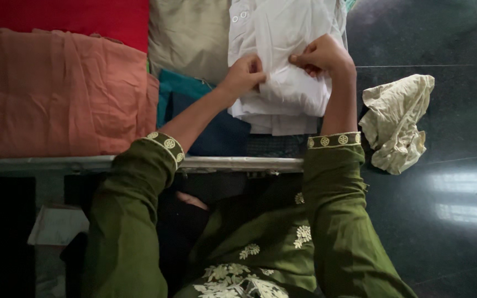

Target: The person folds several pieces of clothing, including a peach-colored shirt, a white shirt, and a dark blue garment, by hand. They smooth and align each item before placing it into a metal drawer alongside other folded clothes.

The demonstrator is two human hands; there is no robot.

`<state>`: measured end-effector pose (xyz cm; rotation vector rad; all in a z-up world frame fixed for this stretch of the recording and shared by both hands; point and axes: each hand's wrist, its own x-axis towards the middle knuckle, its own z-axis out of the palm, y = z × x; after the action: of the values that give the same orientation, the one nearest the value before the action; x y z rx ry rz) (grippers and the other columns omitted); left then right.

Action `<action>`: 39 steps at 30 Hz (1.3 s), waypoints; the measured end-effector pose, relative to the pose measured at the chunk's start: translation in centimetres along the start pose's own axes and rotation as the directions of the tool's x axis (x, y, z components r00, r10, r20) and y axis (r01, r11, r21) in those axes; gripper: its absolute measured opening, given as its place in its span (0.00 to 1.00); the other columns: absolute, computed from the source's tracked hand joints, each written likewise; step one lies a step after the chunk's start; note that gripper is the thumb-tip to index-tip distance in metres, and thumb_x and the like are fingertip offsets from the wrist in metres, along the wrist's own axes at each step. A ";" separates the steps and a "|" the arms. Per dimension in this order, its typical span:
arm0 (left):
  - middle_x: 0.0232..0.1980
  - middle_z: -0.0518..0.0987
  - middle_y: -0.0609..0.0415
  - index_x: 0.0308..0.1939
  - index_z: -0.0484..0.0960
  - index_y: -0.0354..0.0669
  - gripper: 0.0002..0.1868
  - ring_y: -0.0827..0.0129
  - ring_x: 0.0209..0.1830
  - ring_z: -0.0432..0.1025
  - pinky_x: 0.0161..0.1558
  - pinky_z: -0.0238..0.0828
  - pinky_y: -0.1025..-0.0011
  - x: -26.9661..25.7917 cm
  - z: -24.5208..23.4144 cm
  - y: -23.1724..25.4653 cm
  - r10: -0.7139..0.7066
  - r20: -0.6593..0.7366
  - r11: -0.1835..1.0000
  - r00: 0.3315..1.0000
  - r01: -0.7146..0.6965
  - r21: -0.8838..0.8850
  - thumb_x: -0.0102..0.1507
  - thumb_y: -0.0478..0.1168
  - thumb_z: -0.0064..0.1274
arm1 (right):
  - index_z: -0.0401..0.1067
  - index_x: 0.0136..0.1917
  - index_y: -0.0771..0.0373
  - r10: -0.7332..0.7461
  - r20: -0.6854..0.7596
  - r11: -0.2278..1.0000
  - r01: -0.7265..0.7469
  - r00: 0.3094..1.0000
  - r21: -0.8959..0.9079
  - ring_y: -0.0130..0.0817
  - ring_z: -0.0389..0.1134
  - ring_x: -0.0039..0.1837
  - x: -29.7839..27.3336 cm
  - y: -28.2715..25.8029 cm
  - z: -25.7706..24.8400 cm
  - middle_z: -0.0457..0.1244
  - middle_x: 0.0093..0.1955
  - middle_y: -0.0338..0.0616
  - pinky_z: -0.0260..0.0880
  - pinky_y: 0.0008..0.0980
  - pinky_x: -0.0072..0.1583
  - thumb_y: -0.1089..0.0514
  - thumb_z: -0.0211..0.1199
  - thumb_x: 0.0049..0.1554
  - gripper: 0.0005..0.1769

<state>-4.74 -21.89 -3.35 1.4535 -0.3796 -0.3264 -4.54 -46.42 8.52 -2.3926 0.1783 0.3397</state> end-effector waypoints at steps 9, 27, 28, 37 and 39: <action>0.35 0.80 0.52 0.54 0.69 0.40 0.30 0.71 0.25 0.75 0.25 0.73 0.70 -0.8 -0.7 2.0 -0.132 -0.023 0.990 0.991 0.130 -0.055 0.55 0.39 0.71 | 0.76 0.33 0.68 0.025 0.018 1.000 -0.025 1.000 0.014 0.25 0.66 0.27 0.1 -0.2 0.1 0.66 0.28 0.43 0.63 0.26 0.30 0.49 0.79 0.52 0.21; 0.86 0.38 0.44 0.85 0.42 0.65 0.73 0.40 0.84 0.39 0.72 0.56 0.35 -4.3 -1.1 4.3 0.518 0.272 0.117 0.811 -0.382 0.917 0.46 0.56 0.78 | 0.67 0.66 0.63 -0.408 -0.789 0.913 0.185 0.459 -0.364 0.47 0.62 0.71 6.0 3.3 1.3 0.58 0.71 0.59 0.67 0.44 0.69 0.48 0.58 0.71 0.19; 0.85 0.37 0.45 0.84 0.41 0.65 0.75 0.39 0.84 0.38 0.71 0.54 0.33 -4.0 -1.4 4.1 0.431 0.276 0.130 0.859 -0.361 0.923 0.43 0.56 0.79 | 0.61 0.75 0.63 -0.504 -0.696 0.856 0.188 0.512 -0.482 0.51 0.54 0.78 5.9 3.3 2.0 0.52 0.78 0.58 0.57 0.48 0.76 0.46 0.55 0.74 0.25; 0.85 0.30 0.49 0.82 0.36 0.66 0.82 0.36 0.83 0.33 0.67 0.50 0.23 -3.3 -2.0 1.9 0.199 0.251 0.214 0.947 -0.292 0.932 0.36 0.61 0.80 | 0.45 0.84 0.49 -0.195 -0.379 0.940 0.061 0.905 -0.337 0.49 0.38 0.87 7.2 1.3 4.1 0.41 0.87 0.45 0.35 0.50 0.81 0.29 0.28 0.68 0.39; 0.84 0.29 0.50 0.82 0.36 0.66 0.81 0.37 0.83 0.31 0.66 0.49 0.22 -3.0 -2.2 2.0 0.152 0.250 0.240 0.956 -0.281 0.929 0.37 0.61 0.80 | 0.46 0.84 0.50 -0.153 -0.341 0.949 0.042 0.927 -0.312 0.48 0.38 0.86 8.2 1.4 4.0 0.42 0.86 0.45 0.35 0.50 0.81 0.29 0.28 0.68 0.40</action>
<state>-6.51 -18.46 -1.73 2.5891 -0.9966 0.1438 2.24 -45.04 2.40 -2.7395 0.1824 -0.1399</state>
